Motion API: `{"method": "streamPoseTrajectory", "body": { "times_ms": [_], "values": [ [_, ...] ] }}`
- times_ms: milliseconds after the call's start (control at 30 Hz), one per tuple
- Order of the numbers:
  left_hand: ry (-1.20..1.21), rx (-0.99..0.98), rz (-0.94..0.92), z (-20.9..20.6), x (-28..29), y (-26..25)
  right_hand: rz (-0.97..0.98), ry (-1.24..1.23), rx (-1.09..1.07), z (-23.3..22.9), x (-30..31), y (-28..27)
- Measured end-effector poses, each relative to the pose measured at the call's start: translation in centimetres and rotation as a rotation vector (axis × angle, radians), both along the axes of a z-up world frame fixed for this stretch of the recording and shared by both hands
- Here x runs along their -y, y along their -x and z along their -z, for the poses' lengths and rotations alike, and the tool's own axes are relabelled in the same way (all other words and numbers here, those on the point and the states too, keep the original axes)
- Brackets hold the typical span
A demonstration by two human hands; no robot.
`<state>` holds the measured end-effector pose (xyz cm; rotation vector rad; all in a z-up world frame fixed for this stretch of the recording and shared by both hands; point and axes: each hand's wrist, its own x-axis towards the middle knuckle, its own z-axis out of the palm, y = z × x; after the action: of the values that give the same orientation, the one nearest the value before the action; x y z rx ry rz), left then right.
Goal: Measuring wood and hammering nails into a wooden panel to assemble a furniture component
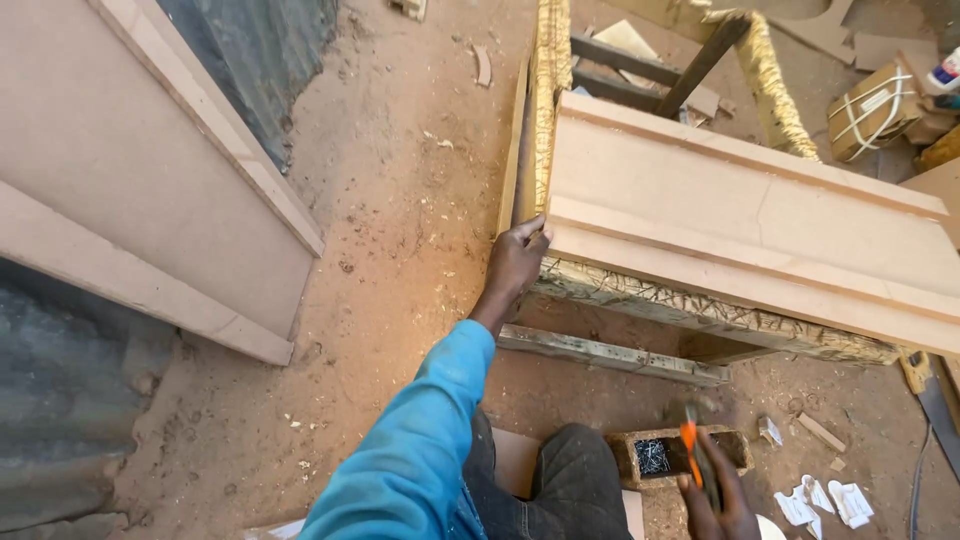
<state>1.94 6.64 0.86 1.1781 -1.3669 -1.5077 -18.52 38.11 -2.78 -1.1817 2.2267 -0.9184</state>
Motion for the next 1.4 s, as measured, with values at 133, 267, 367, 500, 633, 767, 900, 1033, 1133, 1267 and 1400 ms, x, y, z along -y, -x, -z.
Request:
{"method": "streamPoseTrajectory", "body": {
  "times_ms": [133, 267, 367, 500, 633, 767, 900, 1033, 1133, 1267, 1400],
  "values": [
    [-0.001, 0.085, 0.032, 1.2, -1.8, -0.2, -0.215, 0.141, -0.070, 9.7, -6.6, 7.9],
    [0.051, 0.109, -0.011, 0.6, -5.0, -1.9, -0.014, 0.157, -0.064, 6.9, -7.2, 4.0],
    [0.059, 0.185, -0.086, 3.0, -6.5, -1.9, -0.016, 0.136, 0.077, 4.6, -6.4, 2.3],
    [-0.027, 0.208, -0.115, 3.5, -8.4, -2.0, -0.054, 0.162, 0.075, 3.7, -6.3, 1.4],
    [-0.041, 0.226, -0.157, 3.6, -8.0, -1.8, -0.026, 0.405, -0.104, 3.6, -7.4, 0.9],
    [0.037, 0.179, -0.213, 1.4, -7.5, -1.1, 0.354, 0.331, 0.138, -3.5, -6.6, -2.2],
    [0.085, 0.237, -0.157, 1.1, -4.9, 0.1, 0.536, 0.399, 0.456, -1.3, -7.0, 1.2],
    [0.160, 0.400, -0.189, 2.0, -1.4, -0.1, 0.664, 0.489, 0.587, -1.1, -5.8, 4.1],
    [0.225, 0.540, -0.199, 3.2, 1.3, 0.8, 0.732, 0.667, 0.635, -1.9, -3.5, 9.1],
    [0.220, 0.585, -0.191, 1.7, 2.8, 2.4, 0.802, 0.809, 0.717, -5.1, 2.2, 17.9],
    [0.060, 0.622, -0.239, 1.9, 2.1, 3.0, 0.891, 0.889, 0.708, -5.0, 5.1, 28.6]
  ]
}}
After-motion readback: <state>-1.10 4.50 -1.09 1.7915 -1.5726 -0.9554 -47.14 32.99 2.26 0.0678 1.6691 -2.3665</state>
